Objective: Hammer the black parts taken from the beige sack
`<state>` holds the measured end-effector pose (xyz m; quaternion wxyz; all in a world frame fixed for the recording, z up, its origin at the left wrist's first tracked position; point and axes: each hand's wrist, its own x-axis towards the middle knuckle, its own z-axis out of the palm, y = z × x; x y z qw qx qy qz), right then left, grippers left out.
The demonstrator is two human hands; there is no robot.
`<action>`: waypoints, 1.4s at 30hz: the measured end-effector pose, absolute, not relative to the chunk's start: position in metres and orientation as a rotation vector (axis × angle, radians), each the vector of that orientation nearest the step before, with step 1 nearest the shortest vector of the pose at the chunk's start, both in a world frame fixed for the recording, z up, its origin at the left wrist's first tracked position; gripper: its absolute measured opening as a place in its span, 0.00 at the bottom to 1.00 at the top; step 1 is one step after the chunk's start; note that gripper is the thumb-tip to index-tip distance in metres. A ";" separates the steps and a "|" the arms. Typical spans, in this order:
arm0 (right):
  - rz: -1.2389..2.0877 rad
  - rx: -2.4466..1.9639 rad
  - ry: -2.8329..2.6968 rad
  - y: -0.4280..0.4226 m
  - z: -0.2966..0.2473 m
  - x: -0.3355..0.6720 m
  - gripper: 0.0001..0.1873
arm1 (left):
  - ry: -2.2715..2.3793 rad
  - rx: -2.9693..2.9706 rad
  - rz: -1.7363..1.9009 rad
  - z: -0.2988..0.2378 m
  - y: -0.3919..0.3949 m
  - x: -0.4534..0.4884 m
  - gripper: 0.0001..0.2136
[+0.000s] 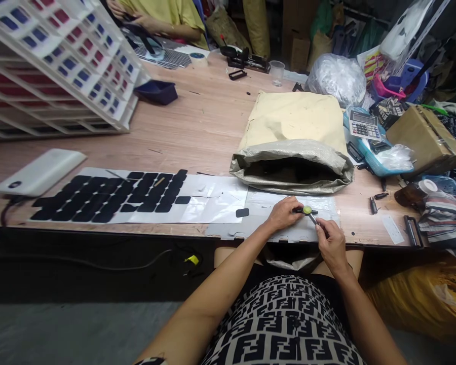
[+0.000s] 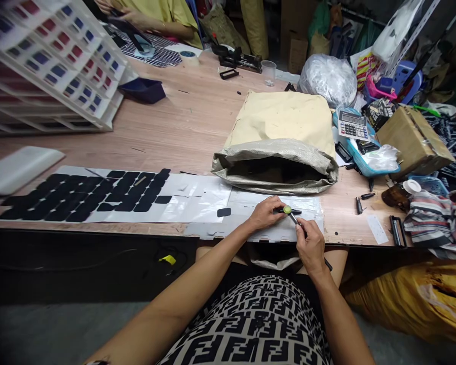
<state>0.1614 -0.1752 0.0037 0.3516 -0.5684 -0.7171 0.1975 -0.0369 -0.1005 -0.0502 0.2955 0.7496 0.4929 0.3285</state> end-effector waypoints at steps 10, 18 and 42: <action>0.108 -1.818 -1.757 -0.140 -0.012 0.223 0.16 | 1.330 1.969 0.850 -0.048 -0.100 -0.037 0.08; -0.300 -2.115 -1.699 -0.111 -0.028 0.251 0.17 | 1.314 2.003 0.857 -0.047 -0.101 -0.037 0.07; -0.387 -2.213 -1.718 -0.093 -0.028 0.248 0.16 | 1.364 1.725 0.223 -0.110 -0.226 -0.041 0.16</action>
